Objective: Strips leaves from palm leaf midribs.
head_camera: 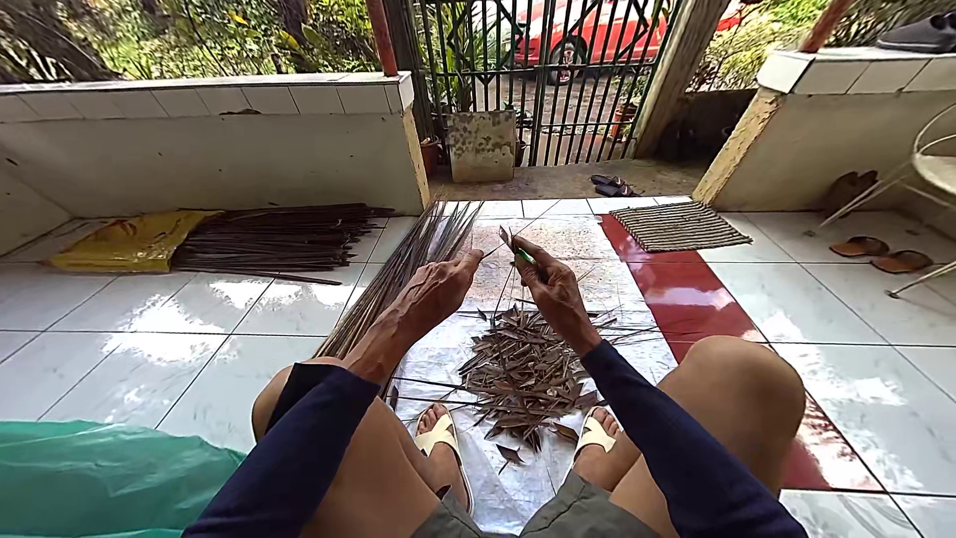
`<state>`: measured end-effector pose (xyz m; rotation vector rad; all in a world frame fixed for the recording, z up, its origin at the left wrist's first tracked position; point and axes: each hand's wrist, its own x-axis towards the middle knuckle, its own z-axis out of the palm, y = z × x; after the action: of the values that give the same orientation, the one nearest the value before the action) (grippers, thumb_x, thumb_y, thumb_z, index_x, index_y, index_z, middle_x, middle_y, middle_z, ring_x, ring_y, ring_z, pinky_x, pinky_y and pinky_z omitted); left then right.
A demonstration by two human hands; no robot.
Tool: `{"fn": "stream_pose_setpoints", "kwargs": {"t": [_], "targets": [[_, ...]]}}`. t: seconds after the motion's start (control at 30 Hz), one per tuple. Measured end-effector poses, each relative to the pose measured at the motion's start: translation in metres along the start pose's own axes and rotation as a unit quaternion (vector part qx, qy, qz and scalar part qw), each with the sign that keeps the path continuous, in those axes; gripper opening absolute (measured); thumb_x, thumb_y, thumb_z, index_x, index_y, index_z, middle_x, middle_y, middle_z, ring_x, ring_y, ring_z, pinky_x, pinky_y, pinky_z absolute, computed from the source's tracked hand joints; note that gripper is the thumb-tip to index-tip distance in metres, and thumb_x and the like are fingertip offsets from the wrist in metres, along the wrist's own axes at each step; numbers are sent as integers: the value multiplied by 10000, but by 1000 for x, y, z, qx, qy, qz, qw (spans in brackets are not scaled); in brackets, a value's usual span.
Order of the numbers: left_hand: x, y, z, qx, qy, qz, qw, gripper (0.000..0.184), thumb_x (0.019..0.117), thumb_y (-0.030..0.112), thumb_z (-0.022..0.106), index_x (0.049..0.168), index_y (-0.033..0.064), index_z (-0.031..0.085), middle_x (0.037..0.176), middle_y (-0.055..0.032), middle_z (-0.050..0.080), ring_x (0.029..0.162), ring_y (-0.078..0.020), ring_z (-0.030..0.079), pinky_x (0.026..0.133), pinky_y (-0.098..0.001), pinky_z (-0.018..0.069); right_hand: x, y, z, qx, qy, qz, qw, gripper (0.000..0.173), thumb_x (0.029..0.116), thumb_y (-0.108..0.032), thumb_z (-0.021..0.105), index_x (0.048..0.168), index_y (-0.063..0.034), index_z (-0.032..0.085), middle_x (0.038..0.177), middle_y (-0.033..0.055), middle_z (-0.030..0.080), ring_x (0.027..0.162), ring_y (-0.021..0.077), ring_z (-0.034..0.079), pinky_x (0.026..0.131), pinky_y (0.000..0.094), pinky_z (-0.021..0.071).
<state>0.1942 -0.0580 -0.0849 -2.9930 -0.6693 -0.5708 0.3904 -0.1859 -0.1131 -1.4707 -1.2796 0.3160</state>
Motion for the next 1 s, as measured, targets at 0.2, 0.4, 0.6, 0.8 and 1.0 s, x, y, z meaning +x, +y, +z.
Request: {"fn": "stream_pose_setpoints", "kwargs": {"t": [0.2,0.4,0.6,0.8,1.0], "targets": [[-2,-3,0,-18,4,8,1000,366,1106,212,429,1434,114,558,843,-121,698,716,-302,703,682,-495,587,2,2,-10,34,8,32,999,411,1086,-373,511,1495,-366,549,767,59,576,504,165,423,437,323,369],[-3,-4,-3,-29,7,4,1000,365,1110,219,415,1438,135,550,801,-116,682,705,-301,695,682,-501,582,40,26,-27,72,52,8,996,386,1079,-302,547,1450,-214,612,867,44,662,616,135,520,579,307,456],[-2,-3,-4,-27,-3,-2,1000,363,1114,221,404,1441,154,545,793,-115,673,704,-301,692,680,-493,581,66,43,-53,79,83,17,993,381,1087,-302,528,1442,-197,618,785,39,609,562,130,472,511,288,405],[-5,-6,-4,-31,-8,-16,999,369,1123,271,409,1441,154,555,799,-112,687,712,-290,702,691,-492,591,86,69,-89,114,161,76,977,376,1079,-318,541,1423,-187,618,833,26,635,565,97,478,500,257,391],[-4,-16,-2,-42,10,-23,999,391,1122,271,392,1449,131,556,787,-140,685,704,-323,701,690,-524,584,48,126,-108,-143,-55,163,975,451,1042,-311,566,1422,-69,585,1091,239,696,933,368,688,876,599,544]]}}
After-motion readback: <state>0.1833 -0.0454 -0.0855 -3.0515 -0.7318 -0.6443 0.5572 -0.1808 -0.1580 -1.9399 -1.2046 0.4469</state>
